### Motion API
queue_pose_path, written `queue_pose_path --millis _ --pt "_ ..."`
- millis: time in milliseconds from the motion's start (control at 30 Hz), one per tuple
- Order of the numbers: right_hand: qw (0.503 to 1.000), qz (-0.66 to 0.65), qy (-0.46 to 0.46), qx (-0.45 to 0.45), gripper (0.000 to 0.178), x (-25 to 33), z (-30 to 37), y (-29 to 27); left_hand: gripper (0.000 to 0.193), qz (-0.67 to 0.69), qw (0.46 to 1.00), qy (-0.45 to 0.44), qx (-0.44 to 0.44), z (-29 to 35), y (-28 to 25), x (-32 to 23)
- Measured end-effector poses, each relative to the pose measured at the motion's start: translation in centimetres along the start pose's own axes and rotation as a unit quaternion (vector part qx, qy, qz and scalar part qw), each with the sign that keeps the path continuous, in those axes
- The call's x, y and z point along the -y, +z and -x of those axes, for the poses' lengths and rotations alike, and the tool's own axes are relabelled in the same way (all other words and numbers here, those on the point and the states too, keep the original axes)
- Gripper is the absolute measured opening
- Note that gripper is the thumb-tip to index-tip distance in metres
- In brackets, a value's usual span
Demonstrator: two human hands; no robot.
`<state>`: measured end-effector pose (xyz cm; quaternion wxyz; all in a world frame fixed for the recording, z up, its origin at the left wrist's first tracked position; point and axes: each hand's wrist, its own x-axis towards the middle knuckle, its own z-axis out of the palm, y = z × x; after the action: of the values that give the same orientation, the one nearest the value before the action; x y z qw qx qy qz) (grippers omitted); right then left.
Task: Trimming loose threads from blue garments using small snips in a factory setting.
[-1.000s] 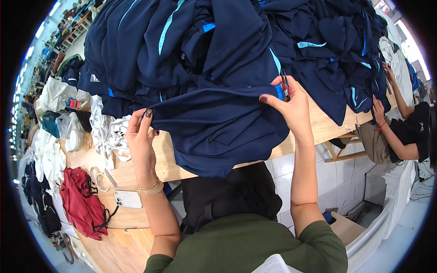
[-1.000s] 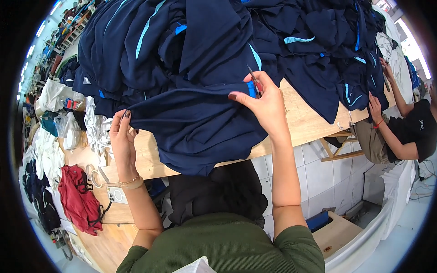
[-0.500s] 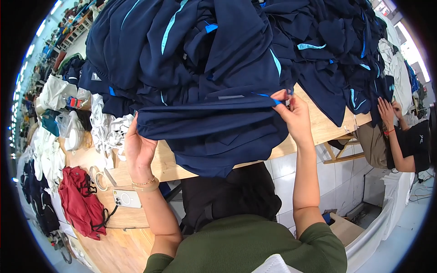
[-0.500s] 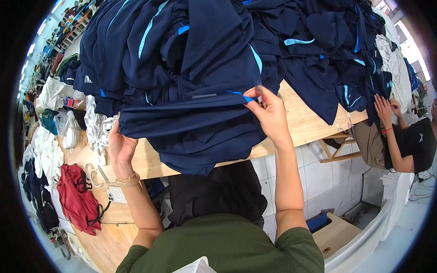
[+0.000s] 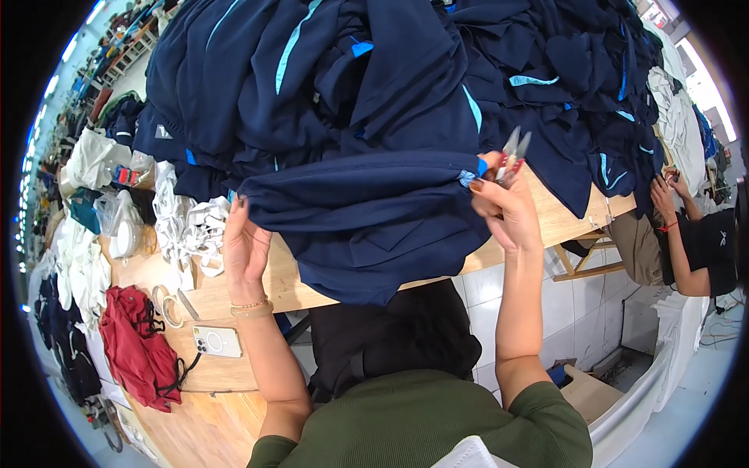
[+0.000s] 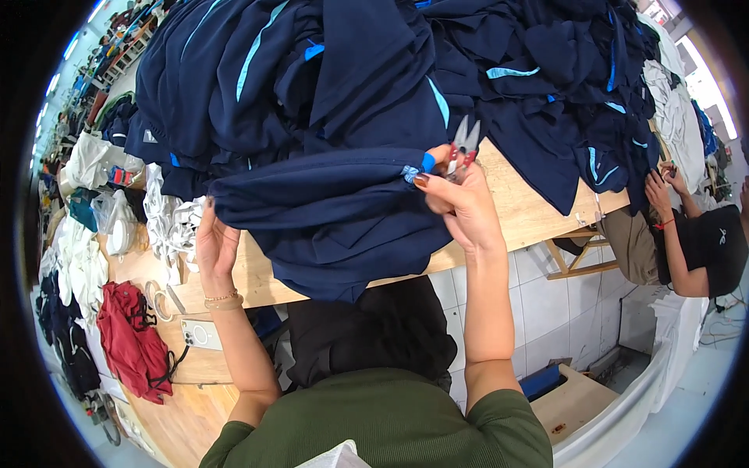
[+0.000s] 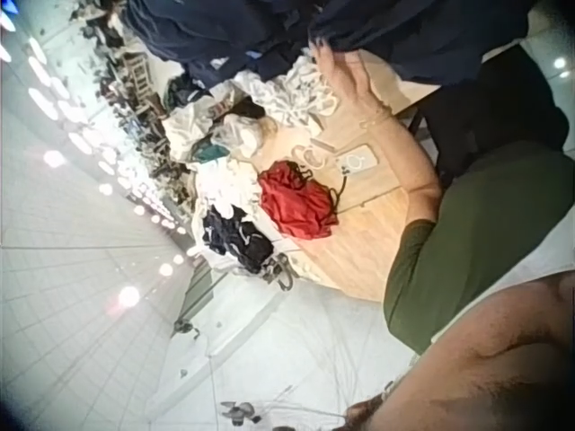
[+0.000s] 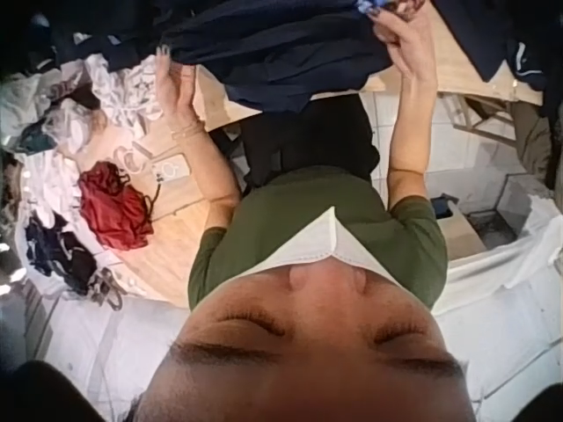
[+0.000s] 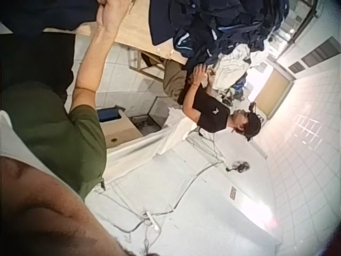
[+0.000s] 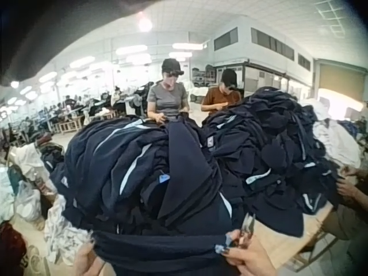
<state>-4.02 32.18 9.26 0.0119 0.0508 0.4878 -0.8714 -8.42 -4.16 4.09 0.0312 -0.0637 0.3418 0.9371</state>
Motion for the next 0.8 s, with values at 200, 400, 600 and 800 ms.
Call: queue_pose_path --millis 200,400,600,800 --pt "0.851 0.376 -0.297 -0.214 0.011 1.9 -4.5 1.7 0.020 -0.495 0.810 0.280 -0.142 -0.7 4.7 -0.7" --pt "0.963 0.216 -0.142 0.072 0.045 3.8 -5.2 2.8 0.026 -0.292 0.906 0.247 -0.183 -2.6 2.4 -3.0" --pt "0.879 0.384 -0.124 -0.253 0.020 0.7 -1.0 -8.3 0.025 -0.249 0.928 0.180 -0.212 -1.6 -7.7 -3.1" --pt "0.952 0.172 0.104 -0.232 0.017 -4.6 2.4 -9.9 0.023 -0.310 0.923 0.101 -0.203 1.0 -6.2 -0.1"
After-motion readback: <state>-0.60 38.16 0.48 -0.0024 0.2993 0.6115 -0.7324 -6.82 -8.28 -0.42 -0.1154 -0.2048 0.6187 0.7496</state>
